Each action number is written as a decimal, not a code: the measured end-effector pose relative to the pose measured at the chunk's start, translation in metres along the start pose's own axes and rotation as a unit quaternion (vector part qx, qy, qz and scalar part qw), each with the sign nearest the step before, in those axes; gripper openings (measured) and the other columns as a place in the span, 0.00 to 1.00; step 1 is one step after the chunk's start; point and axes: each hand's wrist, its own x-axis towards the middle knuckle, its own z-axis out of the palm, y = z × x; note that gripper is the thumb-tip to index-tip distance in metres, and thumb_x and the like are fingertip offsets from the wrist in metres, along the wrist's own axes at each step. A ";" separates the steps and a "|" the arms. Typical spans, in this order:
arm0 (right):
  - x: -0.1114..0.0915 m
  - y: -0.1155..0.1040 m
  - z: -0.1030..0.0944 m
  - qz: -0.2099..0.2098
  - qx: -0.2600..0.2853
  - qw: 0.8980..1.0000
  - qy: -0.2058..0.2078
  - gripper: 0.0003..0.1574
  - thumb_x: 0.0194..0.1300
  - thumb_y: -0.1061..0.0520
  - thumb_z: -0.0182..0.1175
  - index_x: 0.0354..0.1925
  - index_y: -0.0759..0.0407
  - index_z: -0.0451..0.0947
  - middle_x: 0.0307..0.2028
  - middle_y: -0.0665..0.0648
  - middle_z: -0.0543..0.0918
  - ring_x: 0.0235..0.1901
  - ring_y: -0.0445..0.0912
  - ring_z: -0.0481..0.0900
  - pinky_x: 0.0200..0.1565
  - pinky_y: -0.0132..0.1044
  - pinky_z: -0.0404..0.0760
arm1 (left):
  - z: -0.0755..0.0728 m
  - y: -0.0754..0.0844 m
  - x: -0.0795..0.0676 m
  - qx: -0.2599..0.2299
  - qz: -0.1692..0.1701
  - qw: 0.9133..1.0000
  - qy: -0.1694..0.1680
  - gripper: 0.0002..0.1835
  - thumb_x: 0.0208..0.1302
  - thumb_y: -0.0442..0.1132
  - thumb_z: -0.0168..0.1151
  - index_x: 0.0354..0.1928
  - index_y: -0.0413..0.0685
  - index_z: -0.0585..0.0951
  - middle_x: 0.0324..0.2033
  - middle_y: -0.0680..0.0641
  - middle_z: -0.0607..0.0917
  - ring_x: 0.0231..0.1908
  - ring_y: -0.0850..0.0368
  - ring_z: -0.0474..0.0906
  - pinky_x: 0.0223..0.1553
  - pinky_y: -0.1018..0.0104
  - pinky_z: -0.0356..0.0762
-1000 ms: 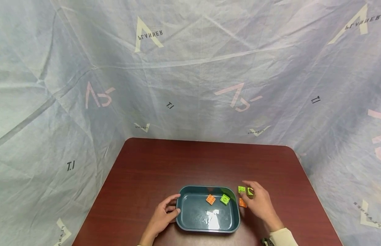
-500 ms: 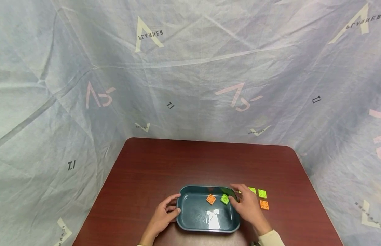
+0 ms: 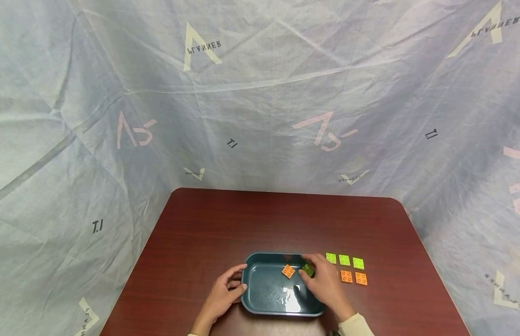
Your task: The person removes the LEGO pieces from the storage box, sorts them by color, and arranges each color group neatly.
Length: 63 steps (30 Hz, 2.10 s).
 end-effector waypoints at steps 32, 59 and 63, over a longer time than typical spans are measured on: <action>0.009 -0.003 0.053 0.025 -0.016 0.999 -0.034 0.22 0.47 0.64 0.83 0.42 0.62 0.89 0.35 0.53 0.89 0.34 0.42 0.83 0.35 0.36 0.83 | -0.001 -0.003 0.000 0.003 -0.004 1.000 0.007 0.31 0.70 0.34 0.70 0.74 0.52 0.76 0.62 0.30 0.80 0.53 0.44 0.84 0.38 0.61 0.90; 0.010 -0.005 0.048 0.023 -0.002 0.998 -0.054 0.23 0.47 0.65 0.83 0.44 0.59 0.90 0.37 0.51 0.90 0.34 0.40 0.84 0.35 0.35 0.84 | 0.000 -0.004 -0.001 -0.021 -0.005 1.000 0.000 0.32 0.71 0.34 0.69 0.76 0.49 0.73 0.63 0.29 0.78 0.54 0.43 0.84 0.40 0.60 0.90; 0.009 -0.005 0.043 0.023 0.020 0.998 -0.049 0.23 0.48 0.67 0.82 0.45 0.60 0.89 0.37 0.52 0.89 0.34 0.40 0.84 0.33 0.31 0.83 | 0.001 -0.004 0.000 -0.025 -0.008 1.000 -0.004 0.32 0.71 0.34 0.69 0.76 0.50 0.73 0.63 0.30 0.78 0.54 0.44 0.84 0.40 0.60 0.90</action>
